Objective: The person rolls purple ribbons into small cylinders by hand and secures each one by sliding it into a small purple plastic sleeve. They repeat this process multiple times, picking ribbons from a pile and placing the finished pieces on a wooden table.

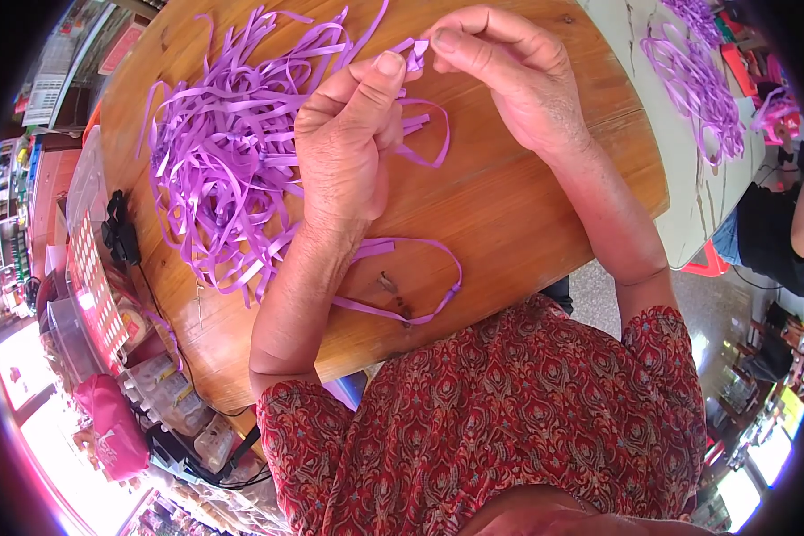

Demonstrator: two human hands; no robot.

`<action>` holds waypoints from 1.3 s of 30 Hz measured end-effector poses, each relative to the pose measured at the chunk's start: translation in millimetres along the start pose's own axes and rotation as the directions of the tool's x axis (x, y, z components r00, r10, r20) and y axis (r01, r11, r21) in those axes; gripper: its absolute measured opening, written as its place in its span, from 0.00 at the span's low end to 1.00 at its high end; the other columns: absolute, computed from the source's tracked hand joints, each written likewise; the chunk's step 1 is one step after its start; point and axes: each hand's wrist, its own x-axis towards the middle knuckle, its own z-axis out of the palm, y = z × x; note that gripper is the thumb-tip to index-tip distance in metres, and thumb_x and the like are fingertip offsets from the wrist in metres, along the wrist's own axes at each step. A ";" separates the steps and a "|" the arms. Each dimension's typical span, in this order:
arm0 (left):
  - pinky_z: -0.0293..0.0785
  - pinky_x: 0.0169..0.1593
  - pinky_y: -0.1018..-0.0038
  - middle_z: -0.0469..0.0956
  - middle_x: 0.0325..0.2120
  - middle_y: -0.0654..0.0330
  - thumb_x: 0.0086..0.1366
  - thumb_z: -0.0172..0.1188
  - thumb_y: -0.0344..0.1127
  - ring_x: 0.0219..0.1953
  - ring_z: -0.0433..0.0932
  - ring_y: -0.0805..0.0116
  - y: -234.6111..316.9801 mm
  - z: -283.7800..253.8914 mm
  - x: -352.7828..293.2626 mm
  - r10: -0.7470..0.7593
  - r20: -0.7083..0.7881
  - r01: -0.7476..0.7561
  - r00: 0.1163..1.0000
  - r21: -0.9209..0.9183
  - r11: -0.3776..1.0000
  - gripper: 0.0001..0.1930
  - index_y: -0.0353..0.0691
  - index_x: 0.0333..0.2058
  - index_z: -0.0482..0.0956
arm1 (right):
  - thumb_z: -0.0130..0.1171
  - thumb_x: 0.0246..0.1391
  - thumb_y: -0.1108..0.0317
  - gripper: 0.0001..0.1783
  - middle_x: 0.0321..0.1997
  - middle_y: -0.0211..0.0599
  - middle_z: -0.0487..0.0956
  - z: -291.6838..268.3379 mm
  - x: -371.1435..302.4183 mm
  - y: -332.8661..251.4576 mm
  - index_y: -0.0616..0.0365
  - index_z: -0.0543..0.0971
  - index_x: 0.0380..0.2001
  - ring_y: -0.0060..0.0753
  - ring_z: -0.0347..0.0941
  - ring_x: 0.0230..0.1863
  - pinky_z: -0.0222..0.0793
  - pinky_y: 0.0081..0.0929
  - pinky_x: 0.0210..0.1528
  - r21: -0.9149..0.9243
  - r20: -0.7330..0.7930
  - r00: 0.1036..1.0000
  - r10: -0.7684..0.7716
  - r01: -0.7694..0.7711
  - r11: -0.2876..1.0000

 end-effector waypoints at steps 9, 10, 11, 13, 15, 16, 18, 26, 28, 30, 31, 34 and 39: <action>0.49 0.18 0.84 0.69 0.15 0.72 0.61 0.60 0.35 0.15 0.55 0.86 -5.8 -5.3 0.9 0.068 0.005 -0.068 0.998 0.049 0.997 0.07 0.37 0.32 0.80 | 0.64 0.45 0.71 0.14 0.33 0.32 0.78 4.5 4.0 -13.6 0.56 0.79 0.38 0.27 0.74 0.34 0.71 0.23 0.38 -0.582 0.268 0.798 -0.540 0.581 0.569; 0.49 0.18 0.84 0.69 0.15 0.72 0.61 0.60 0.35 0.15 0.55 0.86 -5.9 -5.8 1.5 0.066 0.007 -0.066 0.998 0.049 0.997 0.07 0.37 0.32 0.80 | 0.64 0.45 0.71 0.14 0.33 0.32 0.78 2.9 2.4 -11.1 0.56 0.79 0.38 0.27 0.74 0.34 0.71 0.23 0.38 -0.584 0.266 0.798 -0.540 0.579 0.569; 0.54 0.19 0.86 0.72 0.17 0.70 0.61 0.60 0.34 0.16 0.59 0.86 -5.2 -6.3 1.9 0.067 0.010 -0.068 0.998 0.056 0.996 0.07 0.36 0.32 0.80 | 0.65 0.43 0.71 0.14 0.31 0.31 0.77 4.0 2.2 -10.6 0.53 0.79 0.38 0.30 0.74 0.33 0.70 0.25 0.38 -0.591 0.266 0.808 -0.525 0.567 0.573; 0.59 0.20 0.87 0.74 0.19 0.68 0.61 0.59 0.34 0.18 0.64 0.85 -3.7 -5.1 2.0 0.069 0.013 -0.069 0.998 0.064 0.996 0.07 0.36 0.33 0.80 | 0.66 0.41 0.71 0.15 0.30 0.31 0.77 4.4 1.5 -8.7 0.51 0.80 0.37 0.34 0.74 0.33 0.70 0.27 0.37 -0.598 0.265 0.818 -0.511 0.555 0.578; 0.71 0.27 0.86 0.78 0.24 0.64 0.62 0.58 0.33 0.24 0.73 0.82 -3.0 -1.7 1.8 0.099 0.002 -0.099 0.995 0.106 0.989 0.07 0.35 0.34 0.80 | 0.65 0.42 0.71 0.12 0.28 0.30 0.76 2.7 0.3 -6.1 0.52 0.79 0.34 0.34 0.73 0.32 0.70 0.29 0.36 -0.642 0.260 0.830 -0.494 0.530 0.554; 0.71 0.27 0.86 0.78 0.24 0.64 0.62 0.58 0.33 0.24 0.73 0.82 -3.3 -1.9 1.9 0.098 0.002 -0.098 0.995 0.106 0.990 0.07 0.35 0.34 0.80 | 0.65 0.42 0.71 0.12 0.28 0.30 0.76 1.9 0.7 -6.8 0.52 0.79 0.34 0.34 0.73 0.32 0.70 0.29 0.36 -0.643 0.259 0.830 -0.493 0.530 0.554; 0.77 0.32 0.82 0.79 0.27 0.62 0.61 0.58 0.31 0.29 0.77 0.78 -4.3 -3.1 1.9 0.141 0.004 -0.140 0.990 0.140 0.980 0.07 0.34 0.34 0.80 | 0.64 0.42 0.71 0.09 0.27 0.31 0.76 1.0 1.8 -8.8 0.54 0.78 0.31 0.35 0.73 0.31 0.70 0.29 0.34 -0.688 0.317 0.807 -0.498 0.557 0.465; 0.73 0.34 0.84 0.79 0.27 0.64 0.61 0.59 0.31 0.28 0.74 0.81 -5.9 -8.3 5.0 0.186 -0.005 -0.179 0.983 0.244 0.953 0.06 0.35 0.32 0.81 | 0.62 0.42 0.73 0.06 0.25 0.32 0.75 0.0 2.0 -9.3 0.55 0.78 0.28 0.35 0.73 0.29 0.70 0.29 0.30 -0.684 0.279 0.824 -0.494 0.531 0.500; 0.73 0.34 0.84 0.78 0.26 0.65 0.61 0.59 0.31 0.28 0.74 0.81 -6.1 -8.7 5.6 0.211 -0.004 -0.203 0.977 0.261 0.944 0.06 0.35 0.32 0.81 | 0.62 0.42 0.73 0.06 0.25 0.32 0.75 0.5 2.2 -9.5 0.55 0.78 0.27 0.34 0.73 0.28 0.70 0.28 0.30 -0.679 0.266 0.830 -0.490 0.522 0.517; 0.73 0.32 0.85 0.78 0.25 0.65 0.61 0.59 0.31 0.27 0.73 0.82 -6.6 -9.2 6.0 0.203 -0.036 -0.185 0.979 0.279 0.942 0.06 0.35 0.31 0.81 | 0.63 0.42 0.73 0.06 0.25 0.32 0.76 -0.5 3.2 -9.2 0.56 0.78 0.28 0.34 0.73 0.28 0.70 0.27 0.29 -0.663 0.267 0.826 -0.496 0.531 0.527; 0.73 0.32 0.85 0.78 0.25 0.65 0.61 0.59 0.31 0.27 0.73 0.82 -6.5 -9.2 6.1 0.203 -0.036 -0.185 0.979 0.279 0.942 0.06 0.35 0.31 0.81 | 0.63 0.42 0.73 0.06 0.25 0.32 0.76 -1.0 3.5 -9.0 0.56 0.78 0.28 0.34 0.73 0.28 0.70 0.27 0.29 -0.664 0.267 0.826 -0.496 0.531 0.527; 0.76 0.30 0.82 0.77 0.25 0.64 0.61 0.59 0.31 0.27 0.74 0.81 -2.9 -7.2 5.0 0.181 -0.016 -0.171 0.983 0.268 0.948 0.06 0.35 0.30 0.80 | 0.64 0.43 0.74 0.07 0.25 0.33 0.77 -0.3 3.7 -11.5 0.57 0.78 0.29 0.33 0.74 0.28 0.70 0.25 0.30 -0.653 0.271 0.824 -0.498 0.537 0.533; 0.81 0.30 0.75 0.78 0.26 0.62 0.62 0.57 0.31 0.28 0.76 0.76 -1.6 -4.7 3.8 0.121 0.015 -0.122 0.993 0.138 0.983 0.06 0.34 0.31 0.79 | 0.63 0.47 0.74 0.10 0.30 0.30 0.79 -1.0 0.7 -9.1 0.59 0.78 0.36 0.20 0.76 0.33 0.73 0.18 0.36 -0.404 0.148 0.951 -0.273 0.310 0.861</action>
